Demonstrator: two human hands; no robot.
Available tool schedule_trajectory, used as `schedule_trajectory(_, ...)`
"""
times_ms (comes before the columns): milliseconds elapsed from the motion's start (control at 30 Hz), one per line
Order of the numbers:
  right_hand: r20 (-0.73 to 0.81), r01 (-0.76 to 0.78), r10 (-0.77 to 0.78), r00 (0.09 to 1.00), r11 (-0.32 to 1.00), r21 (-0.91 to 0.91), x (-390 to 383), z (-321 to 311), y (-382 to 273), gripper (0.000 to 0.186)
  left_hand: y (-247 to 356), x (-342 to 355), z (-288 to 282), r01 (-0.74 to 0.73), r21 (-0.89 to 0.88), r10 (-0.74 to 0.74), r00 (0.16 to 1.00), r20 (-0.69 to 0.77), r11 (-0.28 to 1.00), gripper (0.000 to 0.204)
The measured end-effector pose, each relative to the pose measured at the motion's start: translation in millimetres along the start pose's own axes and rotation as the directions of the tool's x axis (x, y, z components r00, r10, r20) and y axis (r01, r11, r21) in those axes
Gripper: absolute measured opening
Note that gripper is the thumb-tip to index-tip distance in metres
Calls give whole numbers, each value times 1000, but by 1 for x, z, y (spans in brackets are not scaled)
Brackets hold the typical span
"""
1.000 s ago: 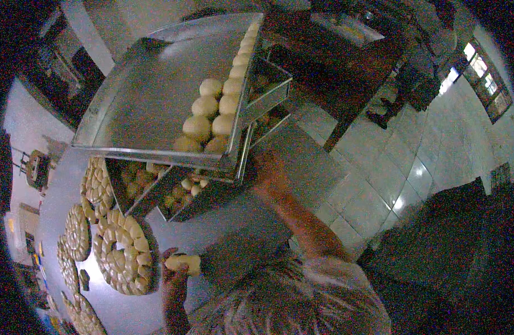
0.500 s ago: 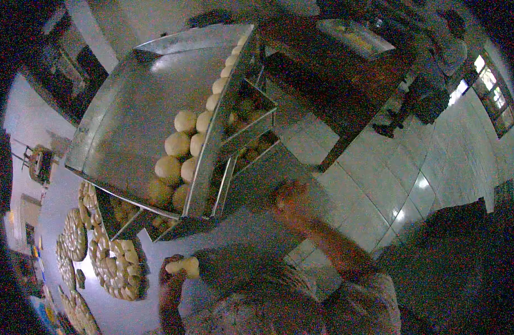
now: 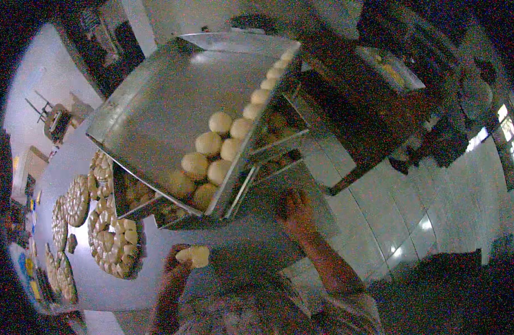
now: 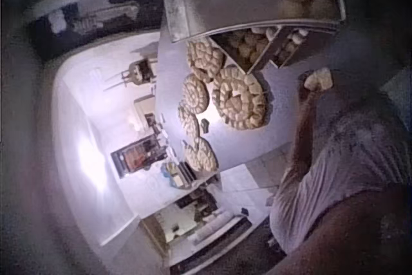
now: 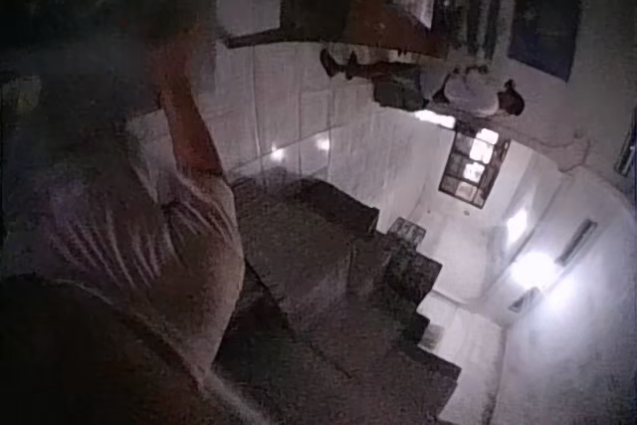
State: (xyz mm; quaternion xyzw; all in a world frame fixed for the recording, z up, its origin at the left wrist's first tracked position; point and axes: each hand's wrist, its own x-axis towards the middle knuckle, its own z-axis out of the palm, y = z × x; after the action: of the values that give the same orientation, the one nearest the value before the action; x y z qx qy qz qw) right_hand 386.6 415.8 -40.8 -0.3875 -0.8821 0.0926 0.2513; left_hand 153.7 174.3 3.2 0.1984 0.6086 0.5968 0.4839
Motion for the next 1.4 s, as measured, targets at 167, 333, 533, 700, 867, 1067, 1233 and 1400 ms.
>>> schedule_trajectory(167, 282, -418, 315, 906, 769, 484, 10, -63, 49, 35, 11, -22, -24, -16, 94, 23, 997, -75, 995, 32)
schedule_trajectory(333, -251, 105, 201, 947, 543, 833, 149, -153, -50, 38, 8, -30, -37, -143, 54, 147, 985, -90, 988, 35)
schedule_trajectory(533, 266, 193, -163, 950, 977, -87, 214, -175, -92, 35, 24, -36, -35, -250, 55, 247, 968, 47, 967, 34)
schedule_trajectory(700, -133, 95, 16, 991, 618, 780, 116, -166, -197, 24, 15, -57, -82, -379, 81, 383, 922, -47, 922, 30)
schedule_trajectory(867, 31, 279, -386, 922, 716, 639, -35, -30, -232, 40, 23, -57, -52, -323, 201, 276, 934, 228, 925, 27)
schedule_trajectory(1067, 341, -357, 140, 929, 579, 734, -99, -8, -151, 29, -12, -45, -133, -192, 176, 199, 980, -25, 965, 20)
schedule_trajectory(1233, -46, -104, 93, 995, 913, -394, -63, 8, -59, 35, 3, -45, -116, -136, -148, 112, 981, -156, 980, 11)
schedule_trajectory(1400, 142, -232, 215, 966, 966, 117, -34, 17, -119, 38, -15, -26, -93, -64, -37, 66, 996, 63, 997, 23)
